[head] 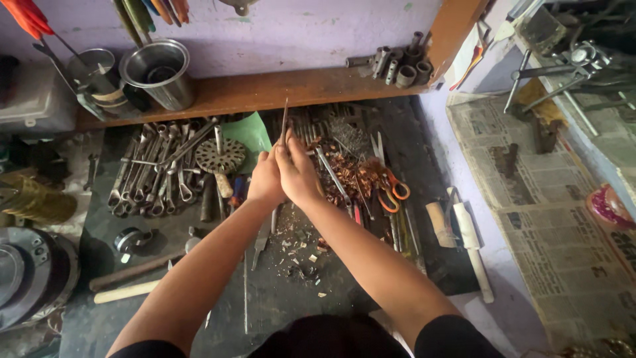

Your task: The person works at a cluttered workbench, using a hammer and a screwdriver to detach a small component from a larger metal assembly, then uses large shears to cut pieces of wood.

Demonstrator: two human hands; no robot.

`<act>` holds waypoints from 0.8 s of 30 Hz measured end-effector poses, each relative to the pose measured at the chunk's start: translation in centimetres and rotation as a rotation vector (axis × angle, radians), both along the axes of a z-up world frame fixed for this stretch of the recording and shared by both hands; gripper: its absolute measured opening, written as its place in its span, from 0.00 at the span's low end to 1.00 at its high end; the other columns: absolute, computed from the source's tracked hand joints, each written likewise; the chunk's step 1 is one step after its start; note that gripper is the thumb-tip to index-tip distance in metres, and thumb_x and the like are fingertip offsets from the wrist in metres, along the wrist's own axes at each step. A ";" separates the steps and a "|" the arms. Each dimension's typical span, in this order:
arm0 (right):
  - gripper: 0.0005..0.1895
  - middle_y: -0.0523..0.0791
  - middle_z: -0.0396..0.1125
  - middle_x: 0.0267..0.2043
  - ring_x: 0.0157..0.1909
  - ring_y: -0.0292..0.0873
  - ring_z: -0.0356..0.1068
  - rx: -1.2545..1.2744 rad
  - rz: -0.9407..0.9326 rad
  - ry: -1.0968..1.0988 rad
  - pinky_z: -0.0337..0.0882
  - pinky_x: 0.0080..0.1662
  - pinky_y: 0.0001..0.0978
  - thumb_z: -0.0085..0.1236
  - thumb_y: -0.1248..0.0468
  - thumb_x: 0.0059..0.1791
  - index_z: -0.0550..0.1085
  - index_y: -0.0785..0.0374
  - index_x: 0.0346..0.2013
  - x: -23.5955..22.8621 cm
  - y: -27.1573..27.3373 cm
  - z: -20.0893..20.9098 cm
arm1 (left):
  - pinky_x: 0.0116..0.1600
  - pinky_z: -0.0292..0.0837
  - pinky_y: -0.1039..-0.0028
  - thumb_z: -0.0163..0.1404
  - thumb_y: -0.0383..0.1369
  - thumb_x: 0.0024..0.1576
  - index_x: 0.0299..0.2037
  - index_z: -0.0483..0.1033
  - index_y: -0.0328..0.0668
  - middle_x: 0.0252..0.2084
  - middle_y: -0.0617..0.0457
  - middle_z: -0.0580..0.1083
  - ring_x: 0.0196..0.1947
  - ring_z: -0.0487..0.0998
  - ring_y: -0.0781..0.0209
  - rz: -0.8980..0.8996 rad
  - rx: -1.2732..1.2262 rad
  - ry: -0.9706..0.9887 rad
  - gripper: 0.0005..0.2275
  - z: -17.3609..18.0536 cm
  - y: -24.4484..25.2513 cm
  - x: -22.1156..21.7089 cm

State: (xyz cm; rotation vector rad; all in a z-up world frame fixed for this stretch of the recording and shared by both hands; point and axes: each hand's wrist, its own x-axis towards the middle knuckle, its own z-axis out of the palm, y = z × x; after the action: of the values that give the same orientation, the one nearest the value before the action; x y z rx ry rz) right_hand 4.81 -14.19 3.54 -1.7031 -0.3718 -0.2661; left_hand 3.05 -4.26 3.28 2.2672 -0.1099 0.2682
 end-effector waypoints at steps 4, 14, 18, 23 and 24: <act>0.27 0.73 0.48 0.64 0.65 0.74 0.48 0.318 0.032 0.440 0.53 0.64 0.60 0.45 0.61 0.60 0.66 0.75 0.71 -0.2 0.3 2.0 | 0.57 0.71 0.53 0.53 0.34 0.54 0.65 0.64 0.43 0.51 0.33 0.72 0.54 0.72 0.34 0.046 0.013 0.087 0.27 -1.7 0.4 0.1; 0.17 0.53 0.77 0.46 0.50 0.49 0.79 -0.130 -0.166 -0.114 0.76 0.53 0.40 0.59 0.59 0.52 0.75 0.66 0.51 -1.2 0.2 1.4 | 0.56 0.74 0.55 0.55 0.38 0.51 0.50 0.77 0.36 0.47 0.35 0.79 0.51 0.79 0.38 0.017 -0.124 0.087 0.19 -6.1 1.8 1.4; 0.21 0.55 0.76 0.39 0.41 0.51 0.79 -0.094 -0.259 -0.121 0.77 0.44 0.43 0.60 0.59 0.49 0.73 0.67 0.53 -0.3 0.7 1.8 | 0.56 0.71 0.54 0.54 0.46 0.55 0.54 0.77 0.39 0.46 0.35 0.79 0.53 0.77 0.38 0.030 -0.131 0.208 0.22 -5.0 0.1 0.9; 0.16 0.55 0.76 0.42 0.46 0.57 0.78 -0.138 -0.304 -0.248 0.76 0.48 0.45 0.57 0.60 0.53 0.75 0.67 0.51 2.0 0.5 -0.7 | 0.57 0.70 0.50 0.49 0.44 0.56 0.57 0.74 0.38 0.50 0.35 0.78 0.51 0.76 0.32 0.055 0.065 0.098 0.23 -5.4 -1.0 2.1; 0.15 0.55 0.76 0.40 0.44 0.57 0.78 -0.213 -0.314 -0.184 0.76 0.47 0.46 0.59 0.58 0.53 0.76 0.66 0.48 2.7 0.5 -0.9 | 0.58 0.69 0.50 0.49 0.44 0.57 0.56 0.74 0.37 0.51 0.36 0.79 0.51 0.76 0.31 0.059 0.102 0.039 0.22 -5.6 -1.2 2.3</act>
State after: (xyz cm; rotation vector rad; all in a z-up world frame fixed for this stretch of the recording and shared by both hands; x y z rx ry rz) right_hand 7.53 -13.73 2.61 -1.9524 -0.2725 -0.6357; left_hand 5.37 -5.41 -2.33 2.3784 -0.0372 0.2538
